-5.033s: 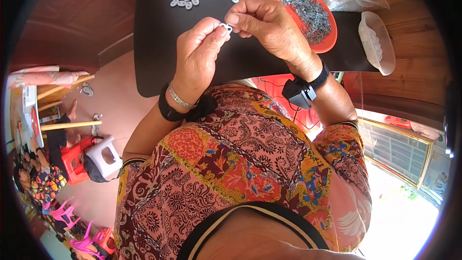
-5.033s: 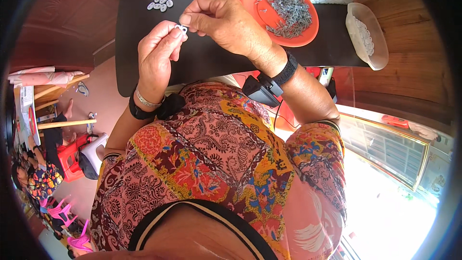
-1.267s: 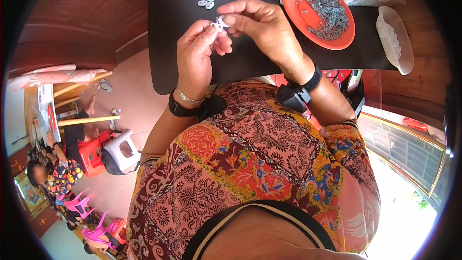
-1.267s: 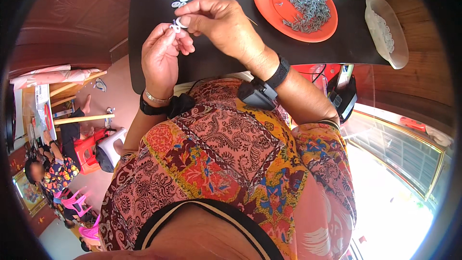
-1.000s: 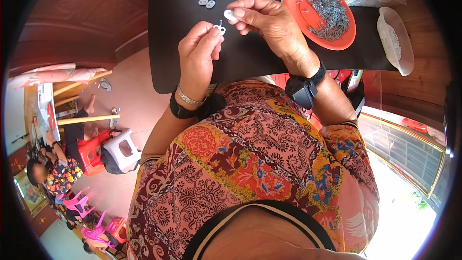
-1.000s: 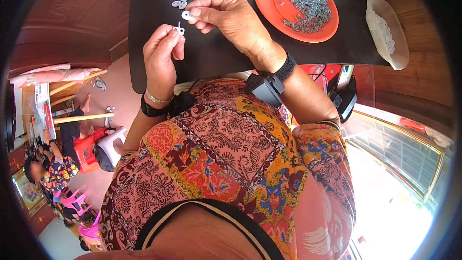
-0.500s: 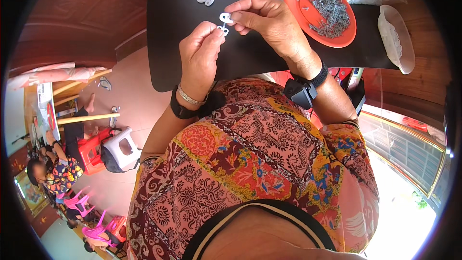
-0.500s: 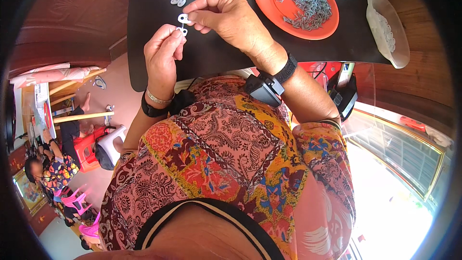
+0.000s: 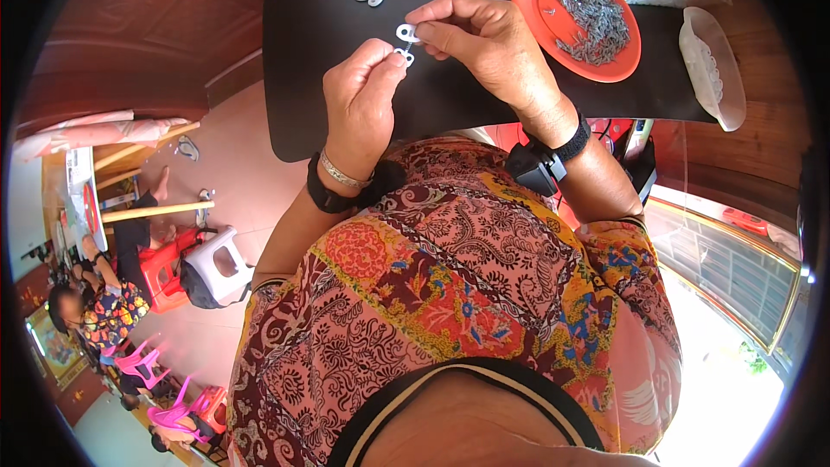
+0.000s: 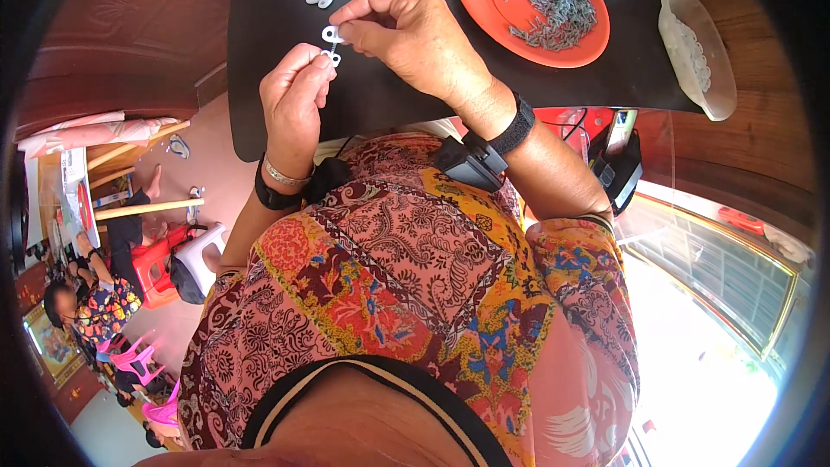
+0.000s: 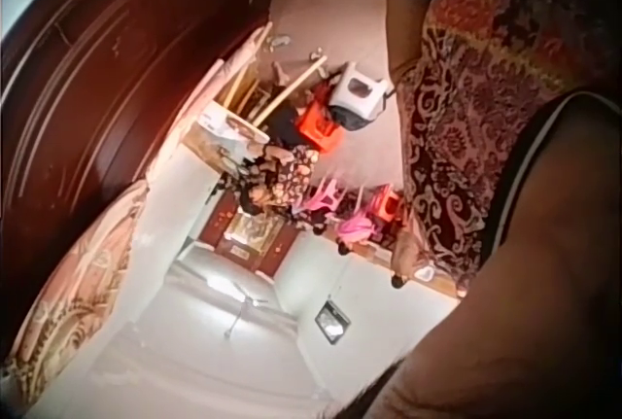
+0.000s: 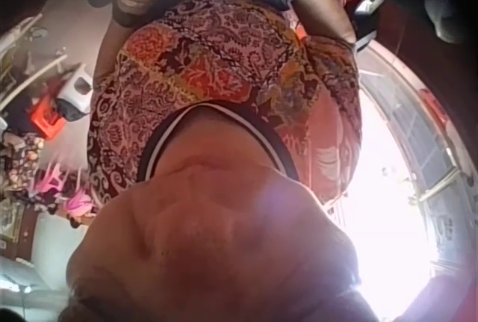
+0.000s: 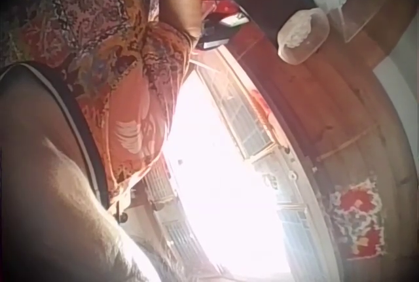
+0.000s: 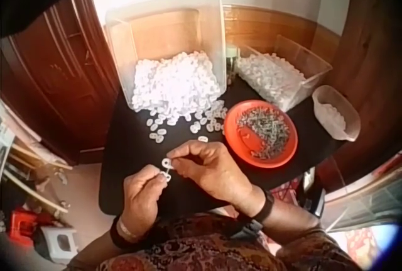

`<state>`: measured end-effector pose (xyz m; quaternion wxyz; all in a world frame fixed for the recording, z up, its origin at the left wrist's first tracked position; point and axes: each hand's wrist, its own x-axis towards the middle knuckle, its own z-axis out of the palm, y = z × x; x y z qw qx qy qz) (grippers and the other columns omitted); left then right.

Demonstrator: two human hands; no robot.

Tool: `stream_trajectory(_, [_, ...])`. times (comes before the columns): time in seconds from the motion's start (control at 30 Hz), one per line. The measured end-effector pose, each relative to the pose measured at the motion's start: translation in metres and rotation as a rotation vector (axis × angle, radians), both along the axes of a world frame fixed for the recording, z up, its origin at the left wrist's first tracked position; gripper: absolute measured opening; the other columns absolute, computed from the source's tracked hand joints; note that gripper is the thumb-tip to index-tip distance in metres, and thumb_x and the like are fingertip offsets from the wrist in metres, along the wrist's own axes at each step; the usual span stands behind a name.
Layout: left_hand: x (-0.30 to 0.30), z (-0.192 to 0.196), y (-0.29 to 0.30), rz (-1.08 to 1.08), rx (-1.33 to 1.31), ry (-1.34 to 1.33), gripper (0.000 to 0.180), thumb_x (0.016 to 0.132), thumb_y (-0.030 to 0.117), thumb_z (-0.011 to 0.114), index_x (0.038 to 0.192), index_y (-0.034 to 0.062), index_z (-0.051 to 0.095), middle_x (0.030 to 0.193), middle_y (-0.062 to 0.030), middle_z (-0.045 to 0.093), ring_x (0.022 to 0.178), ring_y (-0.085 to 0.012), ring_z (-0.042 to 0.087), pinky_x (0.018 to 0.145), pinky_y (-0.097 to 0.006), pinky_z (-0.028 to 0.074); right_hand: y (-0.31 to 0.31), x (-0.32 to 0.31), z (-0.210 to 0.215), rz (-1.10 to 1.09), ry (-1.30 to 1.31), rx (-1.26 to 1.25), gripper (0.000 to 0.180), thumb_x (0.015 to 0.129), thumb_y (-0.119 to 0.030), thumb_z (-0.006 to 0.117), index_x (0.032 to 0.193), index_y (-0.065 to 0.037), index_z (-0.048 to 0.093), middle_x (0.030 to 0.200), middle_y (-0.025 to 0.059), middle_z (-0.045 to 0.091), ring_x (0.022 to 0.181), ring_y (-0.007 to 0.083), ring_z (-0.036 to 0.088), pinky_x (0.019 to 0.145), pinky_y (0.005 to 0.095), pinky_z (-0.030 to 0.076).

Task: Assembling small white plastic components by manually inserting metal pins.

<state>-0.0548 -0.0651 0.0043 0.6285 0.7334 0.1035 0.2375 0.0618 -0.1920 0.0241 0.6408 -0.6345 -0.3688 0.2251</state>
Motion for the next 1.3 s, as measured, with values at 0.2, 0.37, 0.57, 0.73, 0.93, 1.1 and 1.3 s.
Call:
stream_trajectory(0.2, [0.000, 0.001, -0.001, -0.006, -0.075, 0.018, 0.019, 0.087, 0.007, 0.053, 0.071, -0.0016, 0.048, 0.063, 0.0049, 0.040, 0.060, -0.0029, 0.032, 0.051, -0.022, 0.028, -0.001, 0.001, -0.001, 0.011, 0.064, 0.000, 0.016, 0.088, -0.009, 0.062, 0.101, 0.000, 0.066, 0.079, 0.0003, 0.063, 0.071, 0.0052, 0.056, 0.067, 0.0192, 0.047])
stream_trajectory(0.37, [0.000, 0.002, -0.001, -0.008, -0.083, 0.027, 0.019, 0.088, 0.008, 0.053, 0.071, -0.0007, 0.050, 0.063, 0.0058, 0.040, 0.060, -0.0018, 0.032, 0.050, -0.021, 0.027, 0.000, 0.001, -0.003, -0.009, 0.052, 0.028, 0.015, 0.085, -0.009, 0.063, 0.096, 0.000, 0.068, 0.074, 0.0018, 0.065, 0.069, 0.0059, 0.058, 0.065, 0.0204, 0.048])
stream_trajectory(0.57, [0.001, 0.001, -0.001, 0.000, -0.091, 0.018, 0.019, 0.089, 0.010, 0.053, 0.074, -0.0016, 0.052, 0.064, 0.0051, 0.043, 0.060, -0.0024, 0.033, 0.050, -0.021, 0.028, -0.001, -0.005, -0.003, 0.004, -0.072, -0.040, 0.014, 0.089, -0.007, 0.062, 0.100, 0.000, 0.067, 0.080, -0.0009, 0.062, 0.072, 0.0043, 0.055, 0.067, 0.0185, 0.046])
stream_trajectory(0.73, [0.000, 0.000, -0.003, -0.004, -0.129, -0.012, 0.019, 0.091, 0.012, 0.053, 0.079, -0.0015, 0.055, 0.065, 0.0041, 0.046, 0.058, -0.0022, 0.037, 0.050, -0.020, 0.029, -0.001, -0.010, -0.007, -0.009, -0.069, -0.016, 0.016, 0.087, -0.005, 0.063, 0.102, 0.000, 0.066, 0.082, -0.0006, 0.062, 0.076, 0.0049, 0.057, 0.071, 0.0191, 0.048])
stream_trajectory(0.93, [0.001, 0.004, -0.005, -0.038, -0.179, -0.002, 0.019, 0.093, 0.014, 0.052, 0.081, -0.0006, 0.057, 0.064, 0.0029, 0.047, 0.056, -0.0025, 0.039, 0.049, -0.019, 0.030, -0.003, -0.013, -0.013, 0.050, 0.013, 0.056, 0.025, 0.081, 0.001, 0.069, 0.105, -0.002, 0.062, 0.090, 0.0016, 0.063, 0.084, 0.0083, 0.061, 0.079, 0.0227, 0.051])
stream_trajectory(1.1, [0.002, 0.007, -0.003, -0.097, -0.184, 0.014, 0.022, 0.093, 0.017, 0.051, 0.081, -0.0006, 0.058, 0.062, 0.0020, 0.048, 0.053, -0.0043, 0.040, 0.049, -0.020, 0.031, -0.008, -0.012, -0.009, 0.090, 0.078, 0.108, 0.025, 0.080, 0.001, 0.069, 0.104, -0.002, 0.061, 0.091, 0.0022, 0.064, 0.085, 0.0092, 0.062, 0.079, 0.0233, 0.051])
stream_trajectory(1.3, [0.005, 0.011, -0.001, -0.194, -0.168, 0.072, 0.025, 0.093, 0.019, 0.050, 0.080, -0.0006, 0.058, 0.059, 0.0023, 0.046, 0.052, -0.0043, 0.039, 0.049, -0.020, 0.031, -0.013, -0.010, -0.008, 0.158, 0.093, 0.134, 0.026, 0.080, 0.001, 0.070, 0.105, -0.001, 0.062, 0.092, 0.0022, 0.064, 0.085, 0.0087, 0.061, 0.078, 0.0235, 0.051])
